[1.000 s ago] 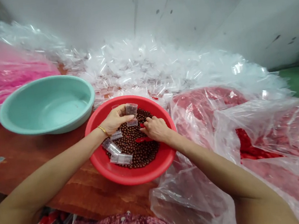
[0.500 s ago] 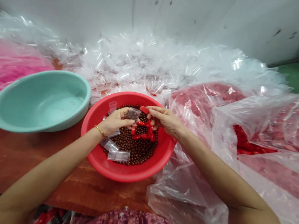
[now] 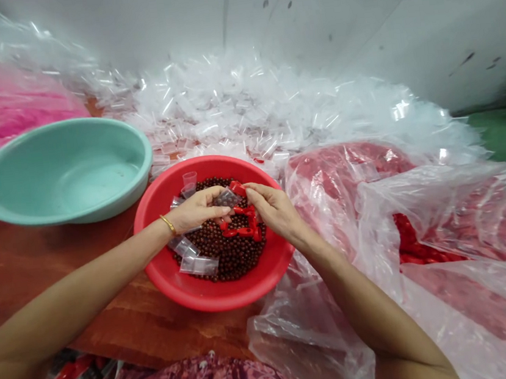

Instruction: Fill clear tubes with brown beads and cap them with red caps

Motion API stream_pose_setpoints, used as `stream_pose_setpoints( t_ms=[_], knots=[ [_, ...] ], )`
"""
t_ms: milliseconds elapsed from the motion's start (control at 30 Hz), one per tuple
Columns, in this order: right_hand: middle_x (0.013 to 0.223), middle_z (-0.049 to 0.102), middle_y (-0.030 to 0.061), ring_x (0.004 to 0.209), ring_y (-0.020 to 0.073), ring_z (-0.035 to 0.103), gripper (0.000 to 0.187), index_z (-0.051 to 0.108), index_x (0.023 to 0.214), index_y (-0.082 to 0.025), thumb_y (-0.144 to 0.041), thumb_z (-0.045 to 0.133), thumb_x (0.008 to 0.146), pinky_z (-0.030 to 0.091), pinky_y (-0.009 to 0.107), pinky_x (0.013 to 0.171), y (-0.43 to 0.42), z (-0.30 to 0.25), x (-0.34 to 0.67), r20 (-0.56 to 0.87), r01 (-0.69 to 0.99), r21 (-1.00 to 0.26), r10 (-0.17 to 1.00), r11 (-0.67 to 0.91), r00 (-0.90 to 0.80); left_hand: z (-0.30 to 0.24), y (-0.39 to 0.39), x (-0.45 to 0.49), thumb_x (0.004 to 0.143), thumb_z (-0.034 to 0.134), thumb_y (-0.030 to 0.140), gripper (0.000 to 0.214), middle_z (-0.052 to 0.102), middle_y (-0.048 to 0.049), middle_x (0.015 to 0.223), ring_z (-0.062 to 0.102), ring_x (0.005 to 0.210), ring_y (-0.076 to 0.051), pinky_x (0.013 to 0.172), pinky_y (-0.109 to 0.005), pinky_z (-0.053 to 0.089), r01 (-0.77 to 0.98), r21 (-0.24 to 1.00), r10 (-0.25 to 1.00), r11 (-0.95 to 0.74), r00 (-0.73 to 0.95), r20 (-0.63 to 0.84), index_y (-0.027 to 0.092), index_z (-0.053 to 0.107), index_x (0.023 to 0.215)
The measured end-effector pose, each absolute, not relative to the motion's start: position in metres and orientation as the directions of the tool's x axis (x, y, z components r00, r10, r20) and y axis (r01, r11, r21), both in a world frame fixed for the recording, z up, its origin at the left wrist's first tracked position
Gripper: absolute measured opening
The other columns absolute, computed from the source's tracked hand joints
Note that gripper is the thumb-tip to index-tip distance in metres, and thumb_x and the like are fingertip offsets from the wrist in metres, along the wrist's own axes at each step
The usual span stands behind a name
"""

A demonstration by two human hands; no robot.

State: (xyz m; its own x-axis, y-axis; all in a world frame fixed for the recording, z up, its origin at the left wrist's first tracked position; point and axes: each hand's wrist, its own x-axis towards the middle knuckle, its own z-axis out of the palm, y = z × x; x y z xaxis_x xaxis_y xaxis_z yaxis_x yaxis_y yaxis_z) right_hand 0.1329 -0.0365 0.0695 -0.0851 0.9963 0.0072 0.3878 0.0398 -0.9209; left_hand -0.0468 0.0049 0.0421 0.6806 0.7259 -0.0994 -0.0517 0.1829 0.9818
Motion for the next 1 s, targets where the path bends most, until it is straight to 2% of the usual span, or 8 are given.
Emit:
stream_pose_setpoints(
  t_ms=[267,400,500,600,700,800,900,1000],
  knots=[
    [0.067,0.055,-0.002,0.046,0.0085,0.048,0.039,0.056,0.116,-0.02,-0.043,0.041,0.088,0.042,0.022,0.045,-0.036,0.059,0.134,0.076,0.468,-0.869,0.978,0.16,-0.194,0.042,0.005,-0.046,0.074,0.063,0.02,0.025,0.057,0.0022,0.075,0.057,0.058,-0.006,0.051,-0.017,0.042,-0.053,0.986,0.715,0.16,0.695,-0.078,0.013,0.049,0.094],
    [0.065,0.056,-0.0005,0.054,0.0121,0.052,0.04,0.056,0.121,-0.02,-0.038,0.038,0.091,0.047,0.025,0.054,-0.037,0.053,0.133,0.141,0.588,-0.772,0.966,0.243,-0.216,0.043,0.003,-0.044,0.075,0.06,0.021,0.02,0.052,0.0059,0.063,0.049,0.05,-0.006,0.049,-0.019,0.037,0.012,0.997,0.746,0.082,0.662,-0.069,0.014,0.048,0.09],
    [0.078,0.064,0.0031,0.065,0.0149,0.06,0.044,0.053,0.126,-0.017,-0.036,0.033,0.092,0.052,0.029,0.065,-0.039,0.053,0.133,0.192,0.656,-0.691,0.952,0.304,-0.239,0.045,0.0,-0.041,0.071,0.061,0.017,0.018,0.048,0.0076,0.063,0.043,0.053,-0.005,0.056,-0.02,0.037,0.021,1.0,0.807,-0.004,0.591,-0.009,0.015,0.048,0.083],
    [0.091,0.068,0.0088,0.075,0.0178,0.064,0.047,0.05,0.128,-0.011,-0.034,0.03,0.093,0.052,0.031,0.071,-0.041,0.056,0.136,0.226,0.76,-0.5,0.91,0.415,-0.348,0.046,-0.002,-0.04,0.068,0.062,0.017,0.017,0.047,0.0069,0.066,0.043,0.06,-0.006,0.06,-0.021,0.037,0.085,0.994,0.82,-0.064,0.573,0.004,0.015,0.048,0.077],
    [0.076,0.068,0.0117,0.064,0.0193,0.063,0.051,0.048,0.129,-0.003,-0.033,0.025,0.094,0.049,0.03,0.061,-0.043,0.058,0.14,0.183,0.828,-0.227,0.858,0.512,-0.48,0.044,-0.001,-0.041,0.067,0.062,0.02,0.015,0.046,0.0062,0.064,0.043,0.061,-0.008,0.06,-0.022,0.036,0.165,0.979,0.79,-0.122,0.613,-0.004,0.015,0.049,0.073],
    [0.065,0.065,0.0107,0.057,0.019,0.06,0.053,0.046,0.127,0.001,-0.033,0.021,0.095,0.046,0.028,0.055,-0.045,0.058,0.141,0.126,0.818,-0.095,0.822,0.568,-0.556,0.04,0.0,-0.042,0.066,0.061,0.022,0.014,0.048,0.0055,0.064,0.044,0.061,-0.009,0.06,-0.023,0.036,0.226,0.957,0.766,-0.181,0.643,-0.007,0.014,0.051,0.072],
    [0.067,0.065,0.0098,0.058,0.0177,0.059,0.055,0.049,0.125,-0.003,-0.038,0.019,0.096,0.045,0.027,0.055,-0.045,0.061,0.14,0.143,0.811,-0.167,0.828,0.561,-0.543,0.04,0.0,-0.039,0.065,0.062,0.023,0.015,0.048,0.0056,0.061,0.044,0.058,-0.008,0.057,-0.022,0.036,0.235,0.958,0.792,-0.161,0.61,-0.016,0.014,0.051,0.069],
    [0.066,0.064,0.0067,0.059,0.0158,0.059,0.06,0.064,0.105,-0.012,-0.05,0.02,0.094,0.044,0.026,0.056,-0.039,0.068,0.138,0.241,0.792,-0.388,0.881,0.471,-0.407,0.046,-0.002,-0.036,0.066,0.061,0.027,0.017,0.047,0.0065,0.056,0.043,0.051,-0.008,0.052,-0.021,0.035,0.193,0.98,0.795,-0.056,0.602,-0.073,0.015,0.051,0.072]
  ],
)
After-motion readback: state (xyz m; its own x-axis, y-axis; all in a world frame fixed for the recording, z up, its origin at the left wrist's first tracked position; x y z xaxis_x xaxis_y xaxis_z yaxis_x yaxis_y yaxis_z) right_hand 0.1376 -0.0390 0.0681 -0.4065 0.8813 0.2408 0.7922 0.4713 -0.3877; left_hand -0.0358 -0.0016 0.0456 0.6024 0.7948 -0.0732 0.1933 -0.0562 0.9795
